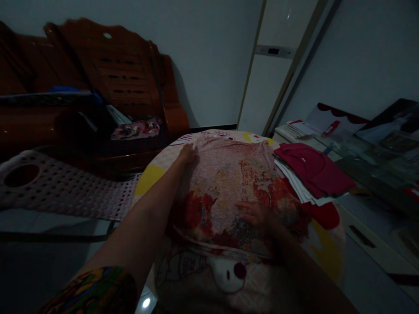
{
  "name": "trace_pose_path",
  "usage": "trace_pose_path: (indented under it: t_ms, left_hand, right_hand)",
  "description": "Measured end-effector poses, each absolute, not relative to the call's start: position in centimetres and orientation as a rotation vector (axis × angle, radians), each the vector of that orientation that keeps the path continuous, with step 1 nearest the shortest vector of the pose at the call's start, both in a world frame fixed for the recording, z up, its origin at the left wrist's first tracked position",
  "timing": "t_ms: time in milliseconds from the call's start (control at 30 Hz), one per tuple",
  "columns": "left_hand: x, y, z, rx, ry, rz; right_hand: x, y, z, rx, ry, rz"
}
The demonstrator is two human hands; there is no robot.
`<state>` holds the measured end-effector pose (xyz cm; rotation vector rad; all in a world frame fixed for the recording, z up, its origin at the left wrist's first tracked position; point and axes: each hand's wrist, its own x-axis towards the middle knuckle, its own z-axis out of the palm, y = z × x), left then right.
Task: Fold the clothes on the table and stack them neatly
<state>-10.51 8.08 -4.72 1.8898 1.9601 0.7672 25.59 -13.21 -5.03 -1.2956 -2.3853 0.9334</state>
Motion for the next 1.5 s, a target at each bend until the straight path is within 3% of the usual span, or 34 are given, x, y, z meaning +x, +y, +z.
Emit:
trace_pose_path:
  t_ms: [133, 300, 633, 800, 1000, 1233, 1500]
  left_hand:
    - [-11.4, 4.2, -5.9, 2.081, 1.978, 0.593]
    - [-12.9, 1.3, -6.9, 2.224, 1.965, 0.532]
    - [-15.0, -0.2, -6.6, 2.056, 1.884, 0.818]
    - [-15.2, -0.2, -6.8, 1.926, 1.836, 0.986]
    - [-15.4, -0.4, -7.0, 1.653, 1.746, 1.218]
    - [-15.2, -0.5, -7.1, 1.463, 1.677, 1.325]
    - [-14.4, 0.5, -6.5, 1.391, 1.725, 1.302]
  right_hand:
    - [24.5, -14.4, -4.7, -1.357, -2.493, 0.773]
    - [21.4, -16.4, -3.5, -1.123, -2.682, 0.817]
    - [9.4, -16.4, -1.8, -1.047, -2.736, 0.824]
    - [6.1, -18.0, -1.5, -0.461, -2.881, 1.053]
    - [5.7, -17.4, -1.3, -0.824, -2.777, 0.786]
    - [2.8, -18.4, -3.4, -0.717, -2.977, 0.401]
    - [5.2, -16.9, -2.3, -1.063, -2.45, 0.759]
